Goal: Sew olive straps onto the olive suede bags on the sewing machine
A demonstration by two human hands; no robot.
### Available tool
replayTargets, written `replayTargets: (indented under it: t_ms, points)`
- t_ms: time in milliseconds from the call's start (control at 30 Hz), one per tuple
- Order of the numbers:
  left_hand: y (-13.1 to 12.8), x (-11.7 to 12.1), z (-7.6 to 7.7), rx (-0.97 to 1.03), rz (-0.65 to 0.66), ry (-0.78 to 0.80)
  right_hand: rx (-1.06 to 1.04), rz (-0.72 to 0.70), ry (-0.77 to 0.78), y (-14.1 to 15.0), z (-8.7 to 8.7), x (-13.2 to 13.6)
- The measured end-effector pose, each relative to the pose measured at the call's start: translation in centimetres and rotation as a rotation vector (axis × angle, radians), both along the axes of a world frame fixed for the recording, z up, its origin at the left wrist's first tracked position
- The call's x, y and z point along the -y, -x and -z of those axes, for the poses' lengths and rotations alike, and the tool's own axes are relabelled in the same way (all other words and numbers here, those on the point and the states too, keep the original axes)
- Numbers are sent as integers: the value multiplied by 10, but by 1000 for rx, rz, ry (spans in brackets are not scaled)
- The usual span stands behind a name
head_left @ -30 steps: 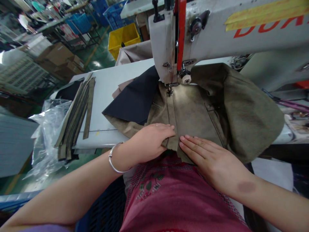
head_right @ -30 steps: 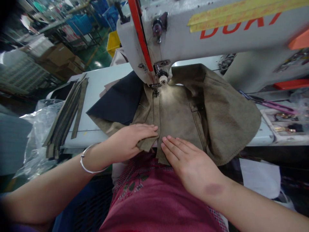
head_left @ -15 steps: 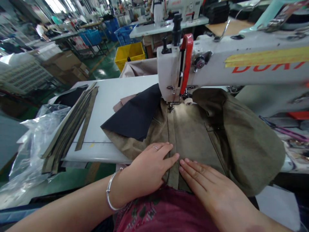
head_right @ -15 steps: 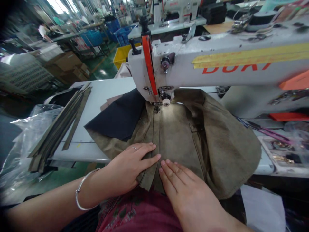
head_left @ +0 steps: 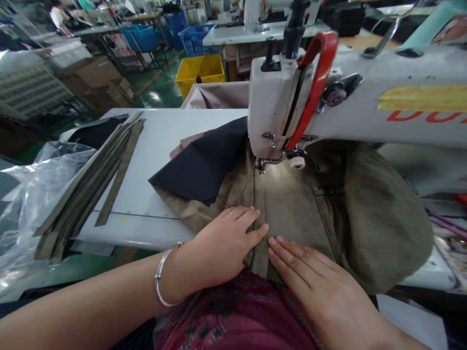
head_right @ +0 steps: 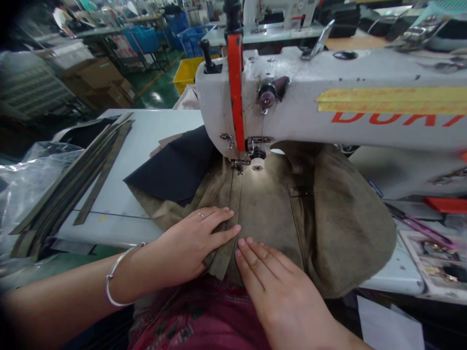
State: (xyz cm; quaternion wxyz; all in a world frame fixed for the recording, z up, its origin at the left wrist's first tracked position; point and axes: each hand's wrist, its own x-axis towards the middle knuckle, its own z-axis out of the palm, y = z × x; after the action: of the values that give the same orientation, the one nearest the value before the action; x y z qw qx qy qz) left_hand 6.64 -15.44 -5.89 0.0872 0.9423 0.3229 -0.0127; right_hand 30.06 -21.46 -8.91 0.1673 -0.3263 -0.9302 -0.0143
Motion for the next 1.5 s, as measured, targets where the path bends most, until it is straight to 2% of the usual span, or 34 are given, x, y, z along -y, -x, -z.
replayTargets:
  t_ms: [300,500,667,800,967,1033,1133,1200,1300,1500]
  points:
    - [-4,-23,4,13,1,-57,-9,0,7,-1,5,-21]
    - [-3,-35,15,69,-18,-108,2,12,44,-1,12,-30]
    - [0,-18,23,61,-46,-129,-119,14,67,1,15,-33]
    - [6,2,28,69,-13,-127,-212,-11,97,-1,17,-35]
    - [12,7,31,163,46,-142,-237,-36,110,-3,18,-34]
    - [10,4,28,271,8,-117,-245,-51,108,-2,18,-33]
    - [5,-1,21,477,-159,-28,-257,-59,96,-1,19,-33]
    - [2,-2,18,524,-198,-2,-266,-55,83,0,20,-33]
    - [-1,2,19,450,-105,-74,-274,-60,74,1,21,-34]
    - [2,12,26,155,57,-225,-279,-73,57,-1,20,-31]
